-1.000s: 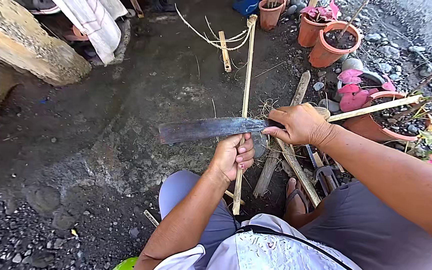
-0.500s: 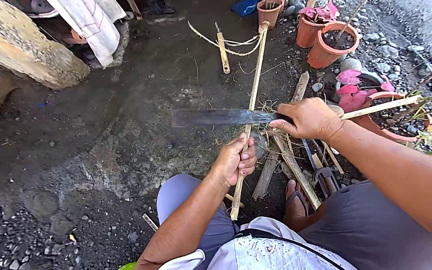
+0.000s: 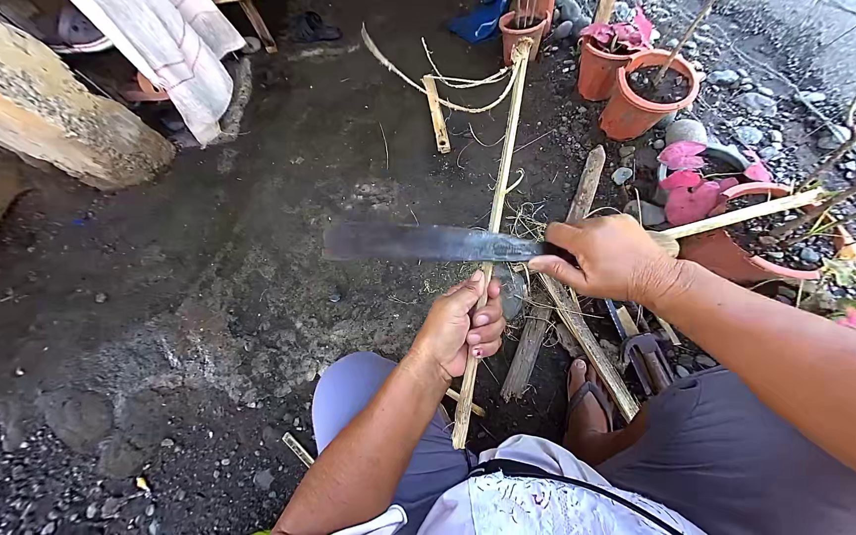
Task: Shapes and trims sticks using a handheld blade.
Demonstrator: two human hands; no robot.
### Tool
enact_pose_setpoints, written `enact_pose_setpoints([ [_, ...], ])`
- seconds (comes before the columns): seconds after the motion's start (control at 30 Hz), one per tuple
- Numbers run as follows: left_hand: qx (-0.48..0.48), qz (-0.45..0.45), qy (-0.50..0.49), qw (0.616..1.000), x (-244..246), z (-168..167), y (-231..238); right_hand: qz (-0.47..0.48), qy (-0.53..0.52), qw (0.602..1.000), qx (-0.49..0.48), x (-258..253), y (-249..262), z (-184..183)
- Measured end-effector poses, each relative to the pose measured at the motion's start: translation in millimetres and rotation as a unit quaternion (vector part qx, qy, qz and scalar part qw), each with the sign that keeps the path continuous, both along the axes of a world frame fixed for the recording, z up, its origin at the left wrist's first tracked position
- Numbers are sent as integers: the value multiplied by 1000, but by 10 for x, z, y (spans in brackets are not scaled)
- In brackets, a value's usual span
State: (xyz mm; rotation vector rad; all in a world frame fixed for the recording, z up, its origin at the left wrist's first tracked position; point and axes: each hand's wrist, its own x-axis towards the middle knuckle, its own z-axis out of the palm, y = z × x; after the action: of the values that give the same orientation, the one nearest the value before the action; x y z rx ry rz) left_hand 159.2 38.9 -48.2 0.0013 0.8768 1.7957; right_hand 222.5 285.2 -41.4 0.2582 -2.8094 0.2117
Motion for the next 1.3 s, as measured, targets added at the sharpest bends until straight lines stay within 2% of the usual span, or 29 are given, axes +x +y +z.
enact_pose_setpoints([
  [0.07, 11, -2, -12, 1000, 4, -16, -27, 14, 1, 1000, 3, -41, 97, -61],
  [0.17, 7, -10, -17, 1000, 27, -7, -61, -52, -38, 998, -3, -156, 398, 10],
  [0.23, 5, -7, -18, 1000, 35, -14, -52, -78, -48, 996, -8, -178, 419, 48],
  [0.4, 17, 2, -10, 1000, -25, -2, -81, 3, -7, 1000, -1, -152, 207, -26],
  [0.57, 20, -12, -19, 1000, -12, 12, -128, -105, -51, 993, -16, -155, 621, 25],
  [0.73, -8, 1, 10, 1000, -60, 12, -100, -21, -7, 1000, 8, -148, 414, -22],
  [0.9, -35, -7, 16, 999, -13, 11, -108, -132, -66, 989, -5, -123, 812, 34],
  [0.97, -28, -10, 25, 999, -37, 2, -106, -116, -54, 992, -15, -75, 656, 57],
  [1.1, -26, -8, 30, 999, -62, 23, -111, -9, -8, 1000, 14, -95, 445, -9],
  [1.23, -40, -26, 11, 999, -16, 13, -153, -166, -54, 985, -6, -56, 913, -38],
  [1.3, -36, -29, 24, 999, -15, -13, -130, -190, -71, 979, -13, -51, 893, 68],
])
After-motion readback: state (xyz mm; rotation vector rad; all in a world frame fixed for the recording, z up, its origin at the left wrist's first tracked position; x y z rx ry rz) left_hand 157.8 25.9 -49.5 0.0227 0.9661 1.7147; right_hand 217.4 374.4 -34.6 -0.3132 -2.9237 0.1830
